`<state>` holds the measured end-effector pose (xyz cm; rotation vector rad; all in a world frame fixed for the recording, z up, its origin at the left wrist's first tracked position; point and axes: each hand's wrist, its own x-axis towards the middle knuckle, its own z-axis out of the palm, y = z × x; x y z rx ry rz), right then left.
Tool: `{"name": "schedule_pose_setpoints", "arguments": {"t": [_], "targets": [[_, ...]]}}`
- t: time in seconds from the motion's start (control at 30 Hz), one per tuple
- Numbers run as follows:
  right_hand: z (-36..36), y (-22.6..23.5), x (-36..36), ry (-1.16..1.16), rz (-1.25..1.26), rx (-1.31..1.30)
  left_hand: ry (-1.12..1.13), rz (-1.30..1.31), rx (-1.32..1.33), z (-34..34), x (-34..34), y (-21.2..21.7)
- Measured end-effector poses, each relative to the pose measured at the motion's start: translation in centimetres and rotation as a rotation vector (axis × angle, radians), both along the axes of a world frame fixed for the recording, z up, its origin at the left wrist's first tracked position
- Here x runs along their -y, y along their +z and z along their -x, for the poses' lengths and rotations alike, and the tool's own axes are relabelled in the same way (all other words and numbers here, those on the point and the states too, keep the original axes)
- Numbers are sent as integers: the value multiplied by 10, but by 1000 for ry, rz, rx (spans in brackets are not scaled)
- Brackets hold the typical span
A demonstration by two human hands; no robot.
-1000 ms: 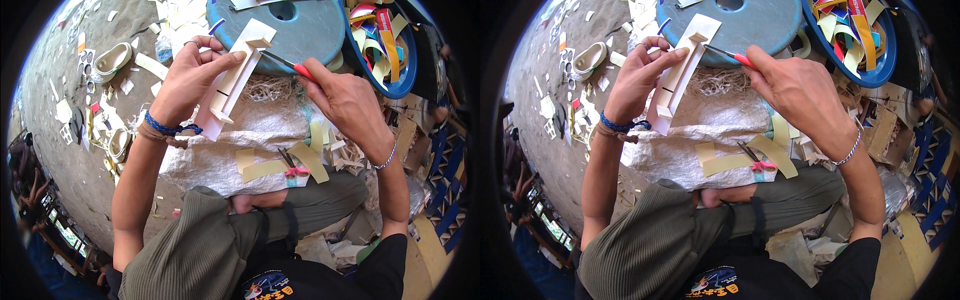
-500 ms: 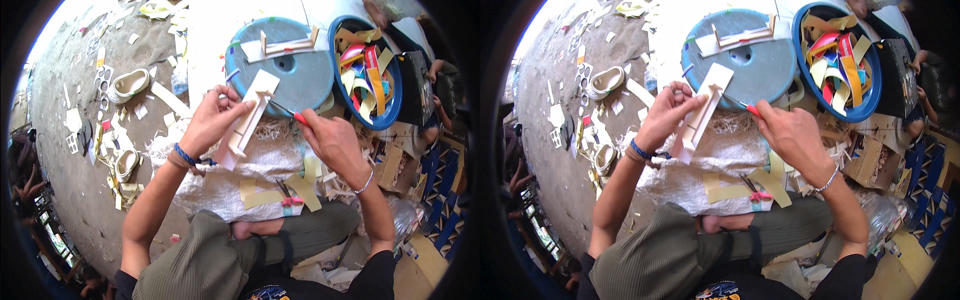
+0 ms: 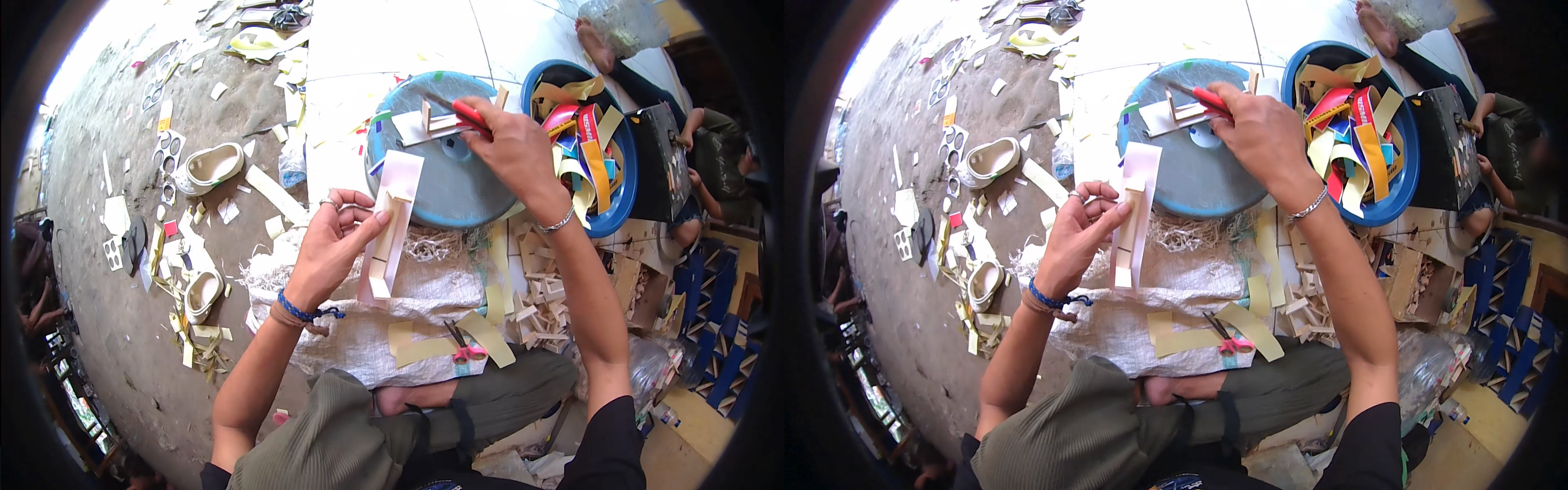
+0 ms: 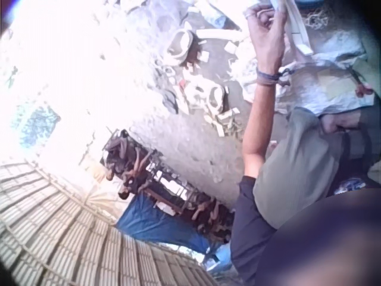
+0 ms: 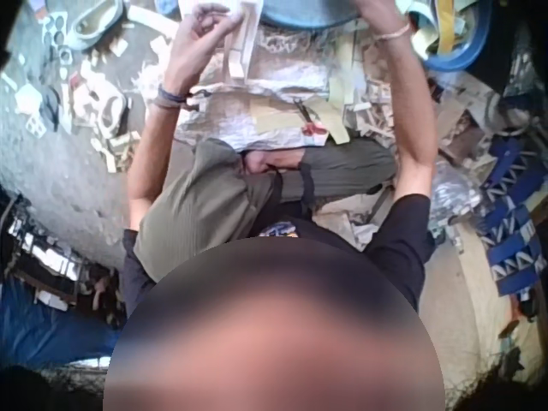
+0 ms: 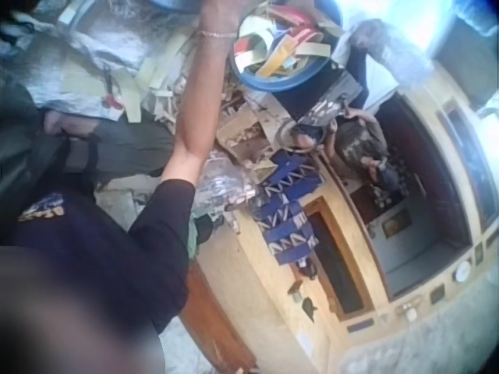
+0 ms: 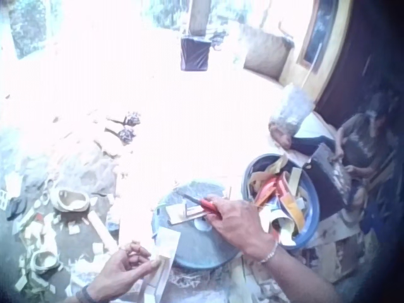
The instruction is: The person sits on the floor and assembles a small paper craft by folding a red printed strip around a wooden frame. They use scissors to trim excess paper and tuck the ends into the frame, repeating the process with another strip.
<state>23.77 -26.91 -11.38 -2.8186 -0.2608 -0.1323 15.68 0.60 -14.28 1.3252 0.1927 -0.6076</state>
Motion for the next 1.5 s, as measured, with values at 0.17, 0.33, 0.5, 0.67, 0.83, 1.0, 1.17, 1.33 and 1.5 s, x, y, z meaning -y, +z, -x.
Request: {"name": "schedule_pose_setpoints", "arguments": {"t": [0.17,0.33,0.5,0.67,0.83,1.0,1.17,1.33,1.5], "targets": [[-10,1,-3,-25,-39,-60,31,7,-31,-2,-13,-3],[-33,11,3,-49,-178,-86,47,14,26,-7,-14,-2],[-54,6,-5,-48,-114,-18,5,-79,165,-14,-6,4],[-55,3,1,-65,-147,-138,-26,-228,387,-25,7,7],[-46,0,8,14,-289,-109,-37,-272,440,-28,19,8],[-21,12,26,-76,-428,-81,-61,-343,469,-38,26,12],[43,27,52,-126,-582,-244,-265,-347,573,-57,34,15],[128,23,60,-223,-613,-354,-408,-273,558,-74,58,12],[172,6,46,-214,-606,-352,-461,-311,696,-83,88,8]]}}
